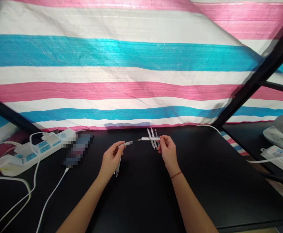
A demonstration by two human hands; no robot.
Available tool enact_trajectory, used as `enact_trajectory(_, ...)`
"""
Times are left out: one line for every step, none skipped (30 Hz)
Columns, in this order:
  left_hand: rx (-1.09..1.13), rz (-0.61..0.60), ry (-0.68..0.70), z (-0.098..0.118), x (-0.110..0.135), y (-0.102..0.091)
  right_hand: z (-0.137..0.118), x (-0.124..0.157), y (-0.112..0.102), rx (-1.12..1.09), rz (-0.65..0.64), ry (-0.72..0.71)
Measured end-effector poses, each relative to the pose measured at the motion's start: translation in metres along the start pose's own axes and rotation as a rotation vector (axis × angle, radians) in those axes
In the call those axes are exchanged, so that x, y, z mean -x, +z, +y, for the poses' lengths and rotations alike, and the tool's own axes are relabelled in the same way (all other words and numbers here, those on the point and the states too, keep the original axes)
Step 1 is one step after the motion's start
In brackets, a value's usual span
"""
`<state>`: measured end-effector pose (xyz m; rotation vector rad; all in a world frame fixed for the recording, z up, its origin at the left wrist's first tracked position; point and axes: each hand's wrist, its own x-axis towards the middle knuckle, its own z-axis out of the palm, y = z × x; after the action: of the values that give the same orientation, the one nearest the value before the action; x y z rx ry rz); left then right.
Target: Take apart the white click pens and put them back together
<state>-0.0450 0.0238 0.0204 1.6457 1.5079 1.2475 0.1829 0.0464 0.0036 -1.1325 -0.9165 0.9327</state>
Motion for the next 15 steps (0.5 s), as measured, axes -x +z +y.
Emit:
enact_trajectory(-0.001, -0.011, 0.001, -0.0005, 0.0001, 0.0006, 0.0003, 0.0002, 0.0003, 0.008, -0.013, -0.004)
enact_trajectory(0.001, -0.022, 0.003, -0.0010, 0.0002, 0.0012, 0.0006, 0.0004, 0.0006, 0.015, -0.025, -0.009)
enact_trajectory(0.003, -0.035, 0.008, -0.0014, 0.0003, 0.0018, 0.0010, 0.0005, 0.0008, 0.023, -0.036, -0.016)
enact_trajectory(0.004, -0.048, 0.016, -0.0017, 0.0004, 0.0023, 0.0014, 0.0006, 0.0012, 0.029, -0.047, -0.022)
enact_trajectory(0.003, -0.061, 0.028, -0.0020, 0.0005, 0.0026, 0.0019, 0.0007, 0.0015, 0.034, -0.057, -0.028)
enact_trajectory(-0.001, -0.072, 0.043, -0.0022, 0.0006, 0.0029, 0.0023, 0.0009, 0.0020, 0.038, -0.065, -0.032)
enact_trajectory(-0.008, -0.082, 0.057, -0.0023, 0.0007, 0.0031, 0.0026, 0.0011, 0.0024, 0.042, -0.071, -0.034)
enact_trajectory(-0.014, -0.090, 0.070, -0.0023, 0.0008, 0.0032, 0.0028, 0.0014, 0.0029, 0.045, -0.078, -0.035)
enact_trajectory(-0.020, -0.097, 0.078, -0.0022, 0.0010, 0.0032, 0.0029, 0.0017, 0.0034, 0.047, -0.082, -0.036)
enact_trajectory(-0.022, -0.102, 0.082, -0.0020, 0.0011, 0.0032, 0.0028, 0.0020, 0.0039, 0.049, -0.086, -0.037)
enact_trajectory(-0.022, -0.106, 0.080, -0.0018, 0.0013, 0.0033, 0.0026, 0.0024, 0.0042, 0.052, -0.089, -0.039)
enact_trajectory(-0.019, -0.110, 0.073, -0.0014, 0.0015, 0.0033, 0.0023, 0.0027, 0.0045, 0.054, -0.092, -0.042)
enact_trajectory(-0.014, -0.115, 0.065, -0.0011, 0.0017, 0.0033, 0.0018, 0.0030, 0.0046, 0.057, -0.094, -0.045)
enact_trajectory(-0.007, -0.120, 0.056, -0.0006, 0.0018, 0.0034, 0.0012, 0.0032, 0.0047, 0.059, -0.095, -0.047)
enact_trajectory(0.000, -0.126, 0.049, -0.0001, 0.0020, 0.0034, 0.0006, 0.0035, 0.0046, 0.061, -0.097, -0.048)
